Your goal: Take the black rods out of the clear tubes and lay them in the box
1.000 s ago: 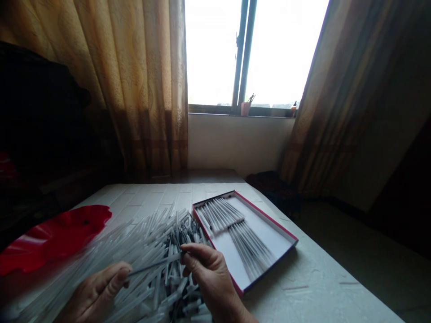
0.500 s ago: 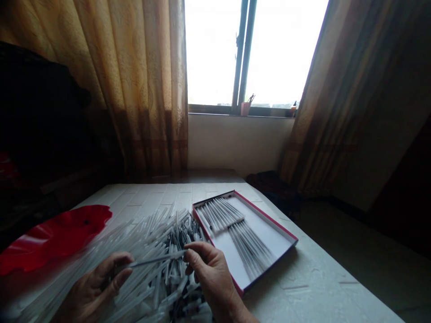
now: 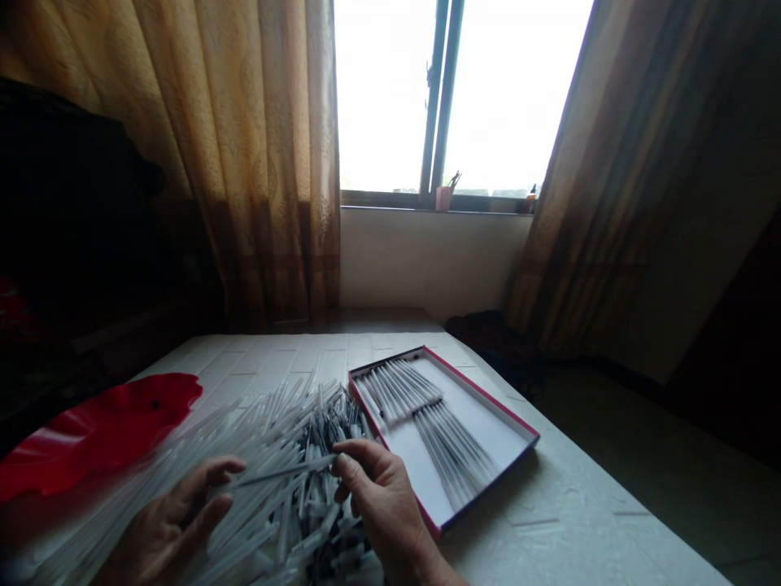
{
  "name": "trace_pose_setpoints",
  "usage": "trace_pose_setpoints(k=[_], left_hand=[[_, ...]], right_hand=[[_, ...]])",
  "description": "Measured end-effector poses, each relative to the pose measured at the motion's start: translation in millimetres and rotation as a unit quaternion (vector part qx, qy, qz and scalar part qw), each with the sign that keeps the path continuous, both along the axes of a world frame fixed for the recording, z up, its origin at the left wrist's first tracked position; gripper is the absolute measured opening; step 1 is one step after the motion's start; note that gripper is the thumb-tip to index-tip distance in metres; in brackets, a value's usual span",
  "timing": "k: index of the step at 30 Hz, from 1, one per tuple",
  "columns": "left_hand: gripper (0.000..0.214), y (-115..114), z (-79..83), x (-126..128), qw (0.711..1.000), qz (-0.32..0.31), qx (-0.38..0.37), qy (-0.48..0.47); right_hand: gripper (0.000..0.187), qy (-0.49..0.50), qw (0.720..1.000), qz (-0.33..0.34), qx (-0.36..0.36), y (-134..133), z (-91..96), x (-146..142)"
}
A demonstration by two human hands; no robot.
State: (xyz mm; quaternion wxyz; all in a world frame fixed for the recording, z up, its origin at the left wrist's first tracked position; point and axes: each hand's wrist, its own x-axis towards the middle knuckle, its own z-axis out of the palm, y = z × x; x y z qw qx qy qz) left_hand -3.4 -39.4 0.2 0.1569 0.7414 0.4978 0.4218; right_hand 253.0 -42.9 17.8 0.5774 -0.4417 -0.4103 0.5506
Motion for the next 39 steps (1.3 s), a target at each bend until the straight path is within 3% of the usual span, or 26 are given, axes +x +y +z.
trace_pose_setpoints(k=[9,13,19,23,27,32,39], left_hand=[[0.032,8.7,-10.5,-5.4,0.996,0.018,0.077,0.029],[0.033,6.2,-2.7,-3.2,0.997,0.001,0.073,0.016],[0.055,2.7,7.4,1.2,1.000,-0.012,-0.010,0.016],[0.035,7.0,0.5,-3.4,1.000,-0.023,0.010,0.014],[0.034,8.1,-5.6,-6.1,0.999,-0.020,0.043,0.022],[0.023,5.8,0.4,-4.3,0.994,-0.056,0.087,0.040],[0.037,6.2,5.1,-2.7,0.997,-0.047,0.045,0.038]], right_hand=[[0.047,-0.009,1.000,0.008,0.019,0.9,-8.2,3.3],[0.048,-0.014,1.000,0.010,0.012,2.0,-9.8,3.2],[0.055,0.006,1.000,-0.012,0.018,3.1,-14.1,0.2],[0.055,-0.006,1.000,-0.001,0.006,0.9,-9.8,0.3],[0.054,-0.020,1.000,0.000,0.004,1.1,-10.0,2.9],[0.052,-0.020,1.000,0.000,0.004,4.1,-15.3,3.3],[0.047,-0.004,1.000,-0.012,0.011,1.3,-14.7,-2.4]])
